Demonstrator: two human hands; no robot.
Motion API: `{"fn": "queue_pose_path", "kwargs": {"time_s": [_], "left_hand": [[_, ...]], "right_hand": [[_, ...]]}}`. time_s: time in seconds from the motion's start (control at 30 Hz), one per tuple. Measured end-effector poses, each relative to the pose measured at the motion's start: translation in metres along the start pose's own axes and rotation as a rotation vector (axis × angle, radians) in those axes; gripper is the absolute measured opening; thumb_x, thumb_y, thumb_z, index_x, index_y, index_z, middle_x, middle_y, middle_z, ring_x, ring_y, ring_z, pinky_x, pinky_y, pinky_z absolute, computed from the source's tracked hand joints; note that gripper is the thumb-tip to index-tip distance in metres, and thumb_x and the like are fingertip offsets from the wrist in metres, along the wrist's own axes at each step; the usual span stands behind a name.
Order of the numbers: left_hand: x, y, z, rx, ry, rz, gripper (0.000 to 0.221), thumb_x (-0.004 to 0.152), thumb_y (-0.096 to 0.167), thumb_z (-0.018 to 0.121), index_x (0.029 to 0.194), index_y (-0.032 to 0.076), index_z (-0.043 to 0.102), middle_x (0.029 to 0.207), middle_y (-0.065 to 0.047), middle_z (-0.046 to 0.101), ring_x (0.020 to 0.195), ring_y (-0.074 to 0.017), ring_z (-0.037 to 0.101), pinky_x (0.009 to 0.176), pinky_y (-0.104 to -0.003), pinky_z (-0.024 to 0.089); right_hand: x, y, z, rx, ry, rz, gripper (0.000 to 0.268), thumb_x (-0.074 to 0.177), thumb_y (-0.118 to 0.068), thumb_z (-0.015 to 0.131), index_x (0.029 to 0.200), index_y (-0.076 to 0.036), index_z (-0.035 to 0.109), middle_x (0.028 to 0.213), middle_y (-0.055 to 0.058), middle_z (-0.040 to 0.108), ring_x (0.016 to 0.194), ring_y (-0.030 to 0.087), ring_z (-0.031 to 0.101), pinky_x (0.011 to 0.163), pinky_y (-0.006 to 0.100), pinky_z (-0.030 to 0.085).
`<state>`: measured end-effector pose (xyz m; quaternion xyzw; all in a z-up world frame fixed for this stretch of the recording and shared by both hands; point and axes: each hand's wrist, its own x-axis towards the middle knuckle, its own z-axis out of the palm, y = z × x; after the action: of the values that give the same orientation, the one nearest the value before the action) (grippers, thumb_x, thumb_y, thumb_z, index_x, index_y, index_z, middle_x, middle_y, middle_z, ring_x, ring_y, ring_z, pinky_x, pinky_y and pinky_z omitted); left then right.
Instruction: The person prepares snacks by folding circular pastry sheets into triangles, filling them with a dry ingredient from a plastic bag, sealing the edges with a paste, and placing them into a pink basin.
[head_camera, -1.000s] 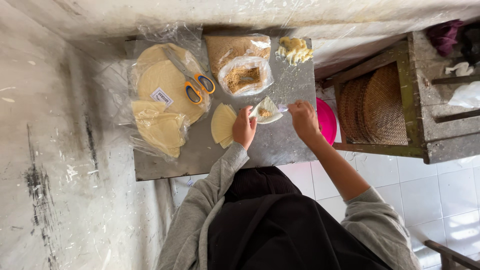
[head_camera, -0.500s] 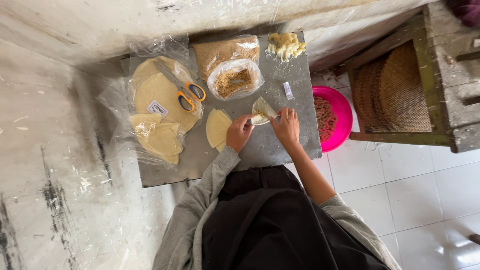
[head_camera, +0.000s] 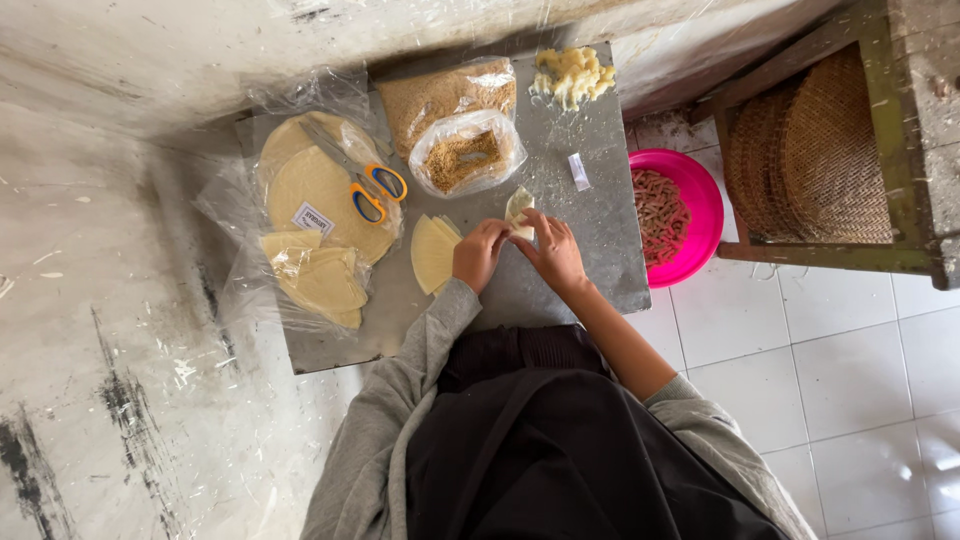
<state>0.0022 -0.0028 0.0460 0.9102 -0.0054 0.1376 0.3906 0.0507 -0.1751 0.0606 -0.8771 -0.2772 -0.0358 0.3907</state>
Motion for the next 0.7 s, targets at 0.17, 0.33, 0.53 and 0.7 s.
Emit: {"fn": "queue_pose_path", "kwargs": {"time_s": [0.17,0.33,0.53,0.7], "left_hand": [[0.018,-0.012,0.015,0.012,-0.034,-0.134,0.011,0.103,0.020,0.063,0.107,0.010,0.062,0.101,-0.008,0.074,0.085,-0.0310,0.072,0.069,-0.042,0.057],[0.024,-0.016,0.023,-0.023,-0.077,-0.252,0.020,0.102,0.024,0.064,0.114,0.011,0.055,0.099,-0.007,0.074,0.078,-0.0280,0.074,0.064,-0.041,0.057],[0.019,-0.010,0.013,0.170,0.107,0.019,0.012,0.097,0.020,0.073,0.100,0.013,0.064,0.095,-0.001,0.071,0.078,-0.0207,0.071,0.063,-0.035,0.056],[0.013,-0.012,-0.003,0.267,0.118,0.154,0.010,0.087,0.022,0.075,0.096,0.018,0.076,0.098,0.007,0.072,0.088,-0.0173,0.062,0.078,-0.035,0.047]], "right_hand": [[0.007,0.011,0.013,0.079,-0.029,0.174,0.034,0.097,-0.011,0.072,0.125,-0.003,0.053,0.100,0.012,0.074,0.099,0.034,0.071,0.084,0.042,0.053],[0.029,0.016,0.025,0.151,-0.100,0.400,0.042,0.089,-0.015,0.078,0.116,-0.002,0.049,0.092,0.015,0.068,0.088,0.032,0.068,0.075,0.043,0.054],[0.019,0.021,0.021,0.115,-0.071,0.285,0.010,0.092,-0.004,0.073,0.100,-0.004,0.067,0.106,0.011,0.067,0.095,0.028,0.066,0.080,0.039,0.056],[0.002,0.011,0.009,0.015,0.056,-0.057,0.021,0.088,-0.001,0.073,0.108,0.000,0.069,0.110,0.014,0.067,0.099,0.034,0.063,0.085,0.042,0.054]]}}
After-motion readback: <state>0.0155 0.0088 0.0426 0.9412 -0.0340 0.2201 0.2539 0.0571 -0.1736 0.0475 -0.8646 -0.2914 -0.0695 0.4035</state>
